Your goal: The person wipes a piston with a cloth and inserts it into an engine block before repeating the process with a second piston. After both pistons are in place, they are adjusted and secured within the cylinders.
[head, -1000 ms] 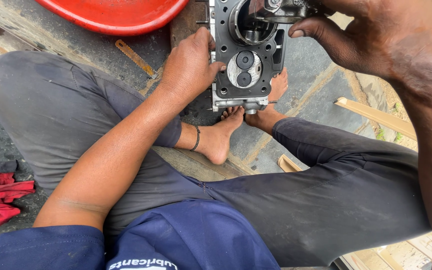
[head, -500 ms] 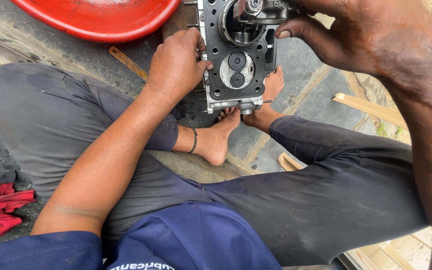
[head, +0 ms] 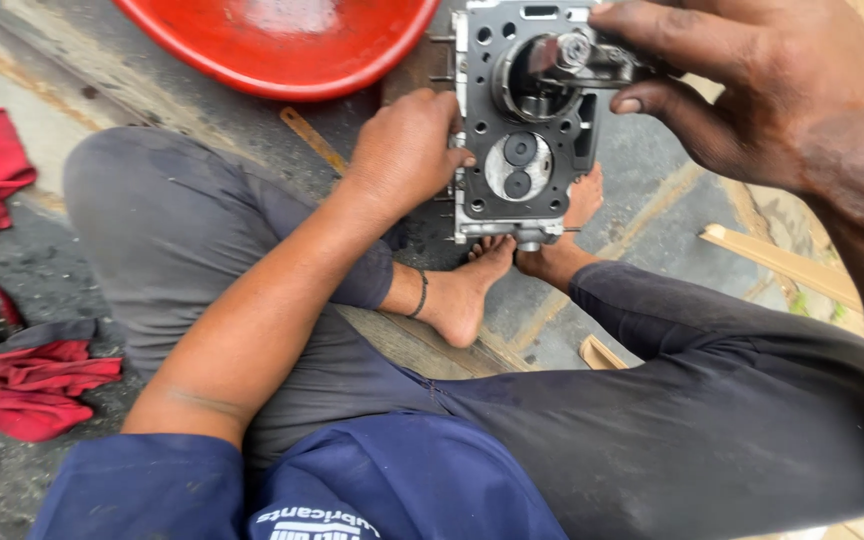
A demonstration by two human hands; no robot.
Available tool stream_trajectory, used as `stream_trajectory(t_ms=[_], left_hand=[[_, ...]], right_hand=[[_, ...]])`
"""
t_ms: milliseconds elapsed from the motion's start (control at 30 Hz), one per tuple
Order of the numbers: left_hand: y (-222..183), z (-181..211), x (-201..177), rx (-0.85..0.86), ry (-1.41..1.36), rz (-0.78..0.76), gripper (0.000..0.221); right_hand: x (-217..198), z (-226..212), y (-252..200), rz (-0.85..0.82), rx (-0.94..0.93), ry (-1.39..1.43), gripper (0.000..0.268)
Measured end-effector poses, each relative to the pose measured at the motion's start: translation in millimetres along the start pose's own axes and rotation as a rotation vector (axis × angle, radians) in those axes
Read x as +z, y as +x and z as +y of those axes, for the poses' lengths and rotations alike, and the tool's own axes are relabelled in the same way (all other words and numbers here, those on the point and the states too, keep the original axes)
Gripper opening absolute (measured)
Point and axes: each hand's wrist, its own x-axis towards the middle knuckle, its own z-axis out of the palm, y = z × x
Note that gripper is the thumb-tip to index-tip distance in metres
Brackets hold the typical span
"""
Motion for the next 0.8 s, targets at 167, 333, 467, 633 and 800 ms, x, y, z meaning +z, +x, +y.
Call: stream_trajectory(t_ms=[167,333,467,633,800], left_hand=[[1.6,1.3,0.8,-0.026,-0.048,-0.029,0.039],[1.4,1.0,-0.7,0.005,-0.037,-0.018,0.043],[2.0,0.3,-1.4,0.017,-0.033,-0.016,0.045],[4.0,0.6,-3.3,0.009,-0.003,-0.016,0.047],[3.8,-0.1,-7.5,0.023,0.023,-0.007,0.049]], right_hand=[[-6.0,-14.9,13.6,-0.046,0.093,-0.011,0.052],[-4.8,-16.0,13.9,-0.06,0.134,-0.03,0.053],[-5.8,-17.5,14.9,-0.077,0.155,-0.048,0.053],[-3.3,-10.9,8.7,-0.059,0.112,-0.011,0.052],[-7.9,-12.8,14.8,-0.062,0.076,-0.04,0.051]])
